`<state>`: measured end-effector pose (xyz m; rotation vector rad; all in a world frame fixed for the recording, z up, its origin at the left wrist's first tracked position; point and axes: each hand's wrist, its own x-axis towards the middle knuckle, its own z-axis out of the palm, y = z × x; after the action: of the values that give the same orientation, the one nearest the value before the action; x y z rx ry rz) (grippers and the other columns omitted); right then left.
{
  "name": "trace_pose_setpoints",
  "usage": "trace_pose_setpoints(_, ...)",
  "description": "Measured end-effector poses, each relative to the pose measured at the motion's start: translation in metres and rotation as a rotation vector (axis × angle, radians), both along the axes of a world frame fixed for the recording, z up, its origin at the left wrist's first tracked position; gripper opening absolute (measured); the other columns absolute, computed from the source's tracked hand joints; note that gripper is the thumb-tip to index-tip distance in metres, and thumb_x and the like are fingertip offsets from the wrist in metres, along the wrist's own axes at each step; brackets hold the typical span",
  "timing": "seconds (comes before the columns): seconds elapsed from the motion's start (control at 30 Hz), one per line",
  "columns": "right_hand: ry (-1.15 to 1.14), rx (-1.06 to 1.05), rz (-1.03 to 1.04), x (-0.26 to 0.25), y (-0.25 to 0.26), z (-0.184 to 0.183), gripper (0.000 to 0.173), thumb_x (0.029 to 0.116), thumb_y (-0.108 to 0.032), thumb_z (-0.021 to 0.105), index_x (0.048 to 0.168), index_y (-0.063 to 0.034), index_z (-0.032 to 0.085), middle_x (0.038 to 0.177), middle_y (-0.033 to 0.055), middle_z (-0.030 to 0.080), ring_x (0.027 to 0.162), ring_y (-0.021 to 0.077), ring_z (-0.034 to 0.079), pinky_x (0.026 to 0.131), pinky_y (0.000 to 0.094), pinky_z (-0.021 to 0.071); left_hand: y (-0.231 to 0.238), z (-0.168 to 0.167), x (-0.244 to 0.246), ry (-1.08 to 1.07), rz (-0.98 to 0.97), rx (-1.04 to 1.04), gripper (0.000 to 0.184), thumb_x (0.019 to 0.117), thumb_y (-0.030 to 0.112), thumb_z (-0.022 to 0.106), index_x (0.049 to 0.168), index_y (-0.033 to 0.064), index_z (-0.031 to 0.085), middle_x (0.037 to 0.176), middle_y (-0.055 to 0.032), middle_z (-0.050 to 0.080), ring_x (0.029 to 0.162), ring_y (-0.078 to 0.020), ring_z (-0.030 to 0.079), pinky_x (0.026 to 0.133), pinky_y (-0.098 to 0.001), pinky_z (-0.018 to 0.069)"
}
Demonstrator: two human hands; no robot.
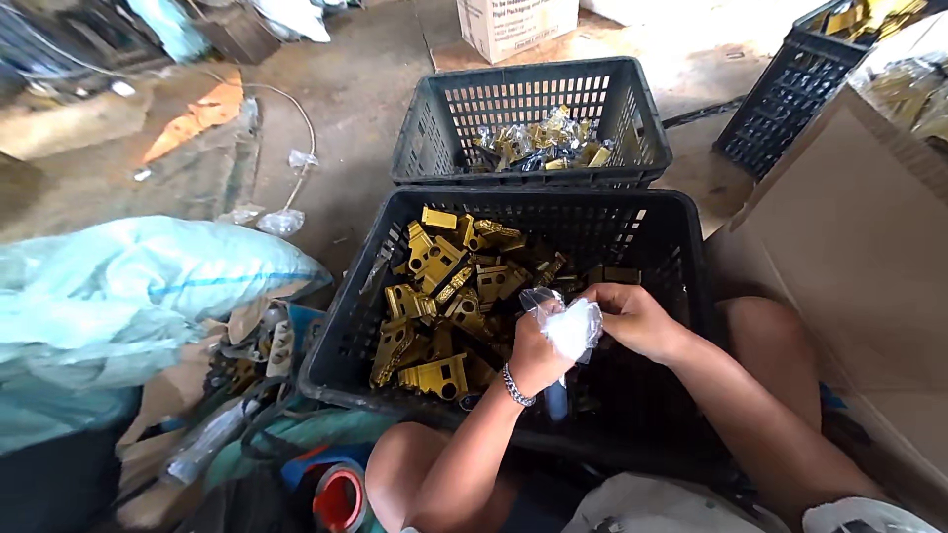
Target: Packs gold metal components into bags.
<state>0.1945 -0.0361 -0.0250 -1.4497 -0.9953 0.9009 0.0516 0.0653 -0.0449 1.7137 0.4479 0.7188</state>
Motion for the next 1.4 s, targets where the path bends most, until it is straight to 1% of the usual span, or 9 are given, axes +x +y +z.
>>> trace_pose_setpoints(0.17, 0.174, -0.147, 0.223, 0.017, -0.006, 0.006, 0.03, 0.0937, -0.005, 0.062, 0.122, 0.004, 0.062, 0.11, 0.0022, 0.068, 0.098, 0.0031, 0.066, 0.091, 0.0228, 0.0558, 0.01, 0.001, -0.009, 0.105, -0.197, 0.191, 0.05, 0.0682, 0.024, 0.092, 0.096, -0.0089, 0.067, 0.088, -0.0106, 0.071, 0.084, -0.0062, 0.067, 0.081, -0.022, 0.0546)
trace_pose_setpoints(0.33, 0.101, -0.188, 0.187, 0.032, -0.004, 0.002, 0.009, 0.0909, -0.002, 0.07, 0.087, -0.0085, 0.064, 0.073, -0.0079, 0.068, 0.061, -0.0001, 0.062, 0.061, 0.0173, 0.0541, 0.027, 0.022, -0.01, 0.365, -0.059, 0.12, 0.023, 0.0957, 0.012, 0.064, 0.109, -0.0054, 0.069, 0.086, -0.0063, 0.071, 0.071, -0.0047, 0.065, 0.069, -0.0247, 0.0569)
trace_pose_setpoints(0.47, 0.124, -0.24, -0.015, 0.03, -0.004, -0.006, 0.04, 0.0792, -0.008, 0.084, 0.068, -0.0158, 0.047, 0.057, -0.0077, 0.052, 0.043, -0.0003, 0.043, 0.043, 0.0156, 0.0363, 0.062, 0.014, -0.015, 0.389, 0.325, 0.31, 0.029, 0.0926, 0.004, 0.066, 0.118, -0.009, 0.067, 0.098, -0.0241, 0.072, 0.089, -0.0356, 0.071, 0.084, -0.0568, 0.0551)
trace_pose_setpoints(0.63, -0.197, -0.132, 0.29, 0.014, 0.007, 0.003, 0.034, 0.0704, -0.026, 0.091, 0.08, -0.0042, 0.067, 0.073, -0.0046, 0.063, 0.069, -0.0023, 0.058, 0.066, 0.0193, 0.0502, 0.011, 0.009, 0.002, 0.061, -0.143, -0.376, 0.033, 0.0723, 0.001, 0.084, 0.098, 0.0027, 0.062, 0.081, -0.0004, 0.069, 0.076, -0.0091, 0.068, 0.075, -0.0294, 0.0603)
trace_pose_setpoints(0.77, -0.168, -0.036, 0.097, 0.038, 0.016, 0.016, 0.035, 0.0791, -0.01, 0.082, 0.065, -0.012, 0.05, 0.057, -0.0074, 0.05, 0.049, -0.0009, 0.045, 0.047, 0.0178, 0.0381, 0.032, 0.007, -0.002, -0.027, -0.002, 0.07, 0.028, 0.0732, -0.001, 0.079, 0.094, 0.0053, 0.061, 0.082, 0.0026, 0.063, 0.075, -0.0026, 0.062, 0.069, -0.0218, 0.0559)
trace_pose_setpoints(0.93, -0.168, -0.577, -0.003, 0.062, 0.02, -0.049, 0.045, 0.0879, -0.024, 0.083, 0.115, 0.0026, 0.058, 0.092, 0.02, 0.068, 0.072, 0.0298, 0.069, 0.065, 0.0456, 0.0607, 0.052, -0.009, -0.009, 0.051, 0.22, 0.437, 0.022, 0.0841, 0.0, 0.069, 0.104, -0.0091, 0.069, 0.096, -0.0165, 0.071, 0.089, -0.0125, 0.069, 0.087, -0.0289, 0.0563)
trace_pose_setpoints(1.07, -0.477, -1.19, 0.389, 0.009, 0.004, -0.13, 0.088, 0.0909, -0.045, 0.075, 0.15, 0.0086, 0.039, 0.152, 0.0346, 0.041, 0.141, 0.0495, 0.042, 0.112, 0.0661, 0.0355, 0.055, -0.01, -0.002, 0.15, 0.273, 0.309, 0.019, 0.0936, 0.006, 0.065, 0.109, -0.0045, 0.07, 0.096, -0.0131, 0.071, 0.079, -0.0114, 0.068, 0.076, -0.0293, 0.0576)
trace_pose_setpoints(1.23, -0.482, -1.009, 0.366, 0.005, 0.011, -0.099, 0.093, 0.0842, -0.004, 0.078, 0.161, -0.0079, 0.027, 0.155, 0.0365, 0.031, 0.137, 0.0542, 0.041, 0.108, 0.0648, 0.041, 0.052, -0.008, 0.0, 0.236, 0.377, 0.266, 0.029, 0.0893, 0.017, 0.078, 0.107, -0.0054, 0.07, 0.093, -0.0132, 0.072, 0.083, -0.0124, 0.068, 0.079, -0.0322, 0.0564)
trace_pose_setpoints(1.4, -0.101, -0.355, 0.046, 0.035, -0.015, -0.021, 0.091, 0.0834, -0.016, 0.081, 0.159, -0.007, 0.031, 0.114, 0.0154, 0.07, 0.099, 0.0201, 0.07, 0.089, 0.0359, 0.058, 0.055, -0.003, -0.001, 0.291, 0.419, 0.195, 0.031, 0.0932, 0.006, 0.068, 0.12, -0.0086, 0.065, 0.105, -0.0181, 0.072, 0.097, -0.0175, 0.069, 0.09, -0.0357, 0.0544)
